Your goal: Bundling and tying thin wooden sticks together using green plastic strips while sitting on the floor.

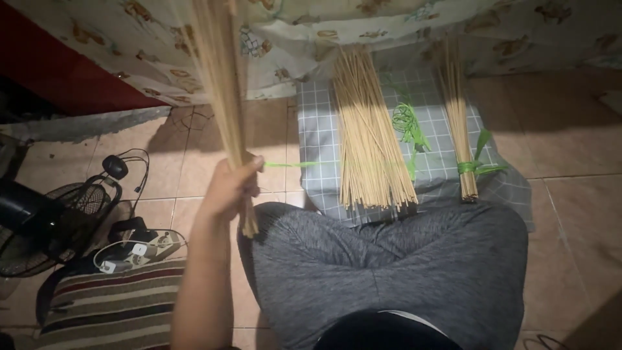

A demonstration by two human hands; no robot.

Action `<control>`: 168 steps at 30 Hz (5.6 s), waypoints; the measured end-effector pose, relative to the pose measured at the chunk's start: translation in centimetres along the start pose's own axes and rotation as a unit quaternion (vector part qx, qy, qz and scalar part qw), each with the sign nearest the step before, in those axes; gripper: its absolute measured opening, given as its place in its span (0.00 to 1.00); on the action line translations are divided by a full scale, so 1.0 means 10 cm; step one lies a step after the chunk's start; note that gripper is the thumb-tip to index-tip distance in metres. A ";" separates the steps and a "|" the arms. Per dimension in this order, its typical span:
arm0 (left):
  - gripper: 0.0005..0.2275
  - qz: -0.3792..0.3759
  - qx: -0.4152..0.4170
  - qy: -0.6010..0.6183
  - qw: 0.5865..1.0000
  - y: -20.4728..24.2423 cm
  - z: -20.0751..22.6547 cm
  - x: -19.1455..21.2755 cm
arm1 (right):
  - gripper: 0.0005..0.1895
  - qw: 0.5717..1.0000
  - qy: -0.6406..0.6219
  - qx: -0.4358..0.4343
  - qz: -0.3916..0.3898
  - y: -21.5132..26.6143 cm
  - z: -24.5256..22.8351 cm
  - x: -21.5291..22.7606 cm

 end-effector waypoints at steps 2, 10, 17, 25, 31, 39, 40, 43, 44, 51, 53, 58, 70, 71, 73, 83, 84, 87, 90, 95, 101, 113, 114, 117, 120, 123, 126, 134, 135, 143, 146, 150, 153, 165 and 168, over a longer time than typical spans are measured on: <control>0.10 0.003 -0.003 -0.020 1.000 0.06 0.01 -0.20 | 0.26 1.000 -0.005 0.012 0.010 0.02 -0.21 -0.29; 0.13 -0.119 0.017 -0.083 0.989 0.35 0.10 -1.30 | 0.31 0.996 -0.037 0.054 0.054 -0.20 -0.65 -0.95; 0.13 -0.142 -0.028 -0.065 0.987 0.29 0.24 -1.56 | 0.30 0.847 -0.436 0.265 -0.150 -0.78 -0.70 -2.02; 0.16 -0.306 -0.006 0.099 0.947 0.44 0.09 -2.04 | 0.18 0.898 -0.381 0.215 -0.039 -0.91 -1.07 -1.74; 0.19 -0.289 0.000 0.004 0.957 0.24 -0.11 -2.10 | 0.18 0.889 -0.066 0.419 0.174 -0.62 -1.60 -1.44; 0.16 -0.218 -0.029 -0.052 0.974 0.20 -0.10 -2.12 | 0.13 0.815 0.209 0.445 0.308 -0.44 -1.48 -1.37; 0.15 -0.207 -0.038 -0.069 0.975 0.22 -0.05 -2.12 | 0.10 0.822 0.193 0.447 0.295 -0.45 -1.49 -1.35; 0.10 -0.171 -0.038 -0.093 0.980 0.27 0.01 -2.05 | 0.12 0.904 -0.006 0.385 0.184 -0.62 -1.50 -1.25; 0.10 -0.171 -0.041 -0.093 0.980 0.27 0.04 -2.06 | 0.12 0.903 -0.006 0.388 0.186 -0.62 -1.52 -1.24; 0.04 -0.180 -0.055 -0.087 0.978 0.32 0.03 -2.06 | 0.13 0.909 -0.338 0.244 0.030 -0.82 -1.35 -1.33; 0.03 -0.190 -0.057 -0.087 0.976 0.32 0.03 -2.06 | 0.13 0.903 -0.363 0.231 0.021 -0.84 -1.30 -1.37; 0.10 -0.265 -0.034 -0.018 0.964 0.35 0.18 -2.14 | 0.02 0.889 -0.334 0.309 0.050 -0.76 -1.35 -1.33; 0.13 -0.189 -0.101 0.002 0.977 0.23 0.08 -2.03 | 0.14 0.887 -0.275 0.358 0.101 -0.81 -1.04 -1.46; 0.13 -0.189 -0.102 0.002 0.977 0.20 0.04 -2.03 | 0.14 0.886 -0.275 0.358 0.101 -0.75 -0.94 -1.56; 0.07 -0.127 -0.148 0.141 0.971 0.11 0.04 -1.93 | 0.27 0.936 -0.209 0.282 -0.010 -0.73 -0.72 -1.92; 0.10 -0.134 -0.017 0.247 0.960 0.05 -0.21 -1.93 | 0.08 0.914 -0.233 0.188 -0.274 -0.57 -0.76 -2.36; 0.10 -0.106 -0.011 0.235 0.966 0.04 -0.27 -1.94 | 0.13 0.912 -0.226 0.185 -0.289 -0.59 -0.70 -2.42; 0.12 -0.063 -0.020 0.159 0.985 0.07 -0.30 -1.96 | 0.19 0.913 -0.225 0.158 -0.303 -0.60 -0.60 -2.52; 0.13 -0.046 -0.032 0.116 0.992 0.04 -0.28 -1.97 | 0.13 0.924 -0.230 0.112 -0.284 -0.63 -0.55 -2.61; 0.13 -0.043 0.023 0.187 0.981 -0.05 -0.46 -1.94 | 0.04 0.974 -0.167 0.043 -0.144 -0.61 -0.48 -2.76; 0.14 -0.011 0.010 0.141 0.990 -0.08 -0.46 -1.88 | 0.06 0.992 -0.077 0.025 -0.097 -0.62 -0.46 -2.79; 0.55 0.173 0.009 -0.052 0.983 0.38 -0.20 -1.37 | 0.20 0.985 0.108 0.048 -0.129 -0.82 -0.22 -2.31; 0.56 0.192 -0.255 -0.173 0.932 0.51 0.27 -1.41 | 0.21 0.973 0.178 0.076 -0.125 -0.85 -0.23 -2.25; 0.39 0.046 -0.495 -0.433 0.752 0.89 0.98 -1.93 | 0.17 0.935 0.304 0.137 -0.120 -0.85 -0.17 -2.23; 0.26 -0.170 -0.387 -0.662 0.619 0.56 0.48 -2.33 | 0.12 0.896 0.380 0.202 -0.111 -0.74 -0.38 -2.19; 0.22 -0.268 -0.237 -0.744 0.564 0.25 -0.06 -2.31 | 0.11 0.878 0.394 0.254 -0.092 -0.62 -0.59 -2.06; 0.14 -0.319 -0.152 -0.737 0.577 0.26 -0.06 -2.30 | 0.15 0.903 0.324 0.261 -0.108 -0.50 -0.72 -1.83; 0.09 -0.280 -0.097 -0.675 0.676 0.40 0.41 -2.08 | 0.13 0.968 -0.134 0.190 -0.091 -0.56 -0.80 -1.07; 0.10 -0.293 -0.091 -0.657 0.689 0.45 0.47 -2.12 | 0.20 0.952 -0.199 0.206 -0.112 -0.61 -0.66 -1.16; 0.19 -0.352 -0.021 -0.592 0.725 0.74 0.63 -2.23 | 0.11 0.909 -0.374 0.114 -0.147 -0.74 -0.65 -1.39; 0.20 -0.349 -0.040 -0.610 0.710 0.74 0.67 -2.27 | 0.06 0.908 -0.383 0.124 -0.116 -0.77 -0.82 -1.28; 0.33 -0.358 -0.077 -0.623 0.691 0.83 0.79 -2.40 | 0.07 0.923 -0.273 0.216 -0.162 -0.70 -1.04 -1.18; 0.25 -0.366 -0.091 -0.614 0.693 0.73 0.71 -2.45 | 0.09 0.903 -0.284 0.249 -0.206 -0.58 -1.35 -1.09; 0.14 -0.368 -0.054 -0.489 0.789 0.79 1.11 -2.48 | 0.26 0.865 -0.437 0.208 -0.135 -0.69 -0.36 -1.55; 0.12 -0.307 -0.061 -0.503 0.806 0.56 1.14 -2.36 | 0.14 0.937 -0.304 0.150 -0.084 -0.44 -0.24 -1.78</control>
Point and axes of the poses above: each hand's wrist, its own y-axis away from the middle knuckle, its own x-axis out of the back of the hand, z = x × y, the point moved 6 cm from there along -y, towards the middle knuckle, and after that the axes turned 3 degrees about x, right-handed, at the moved point
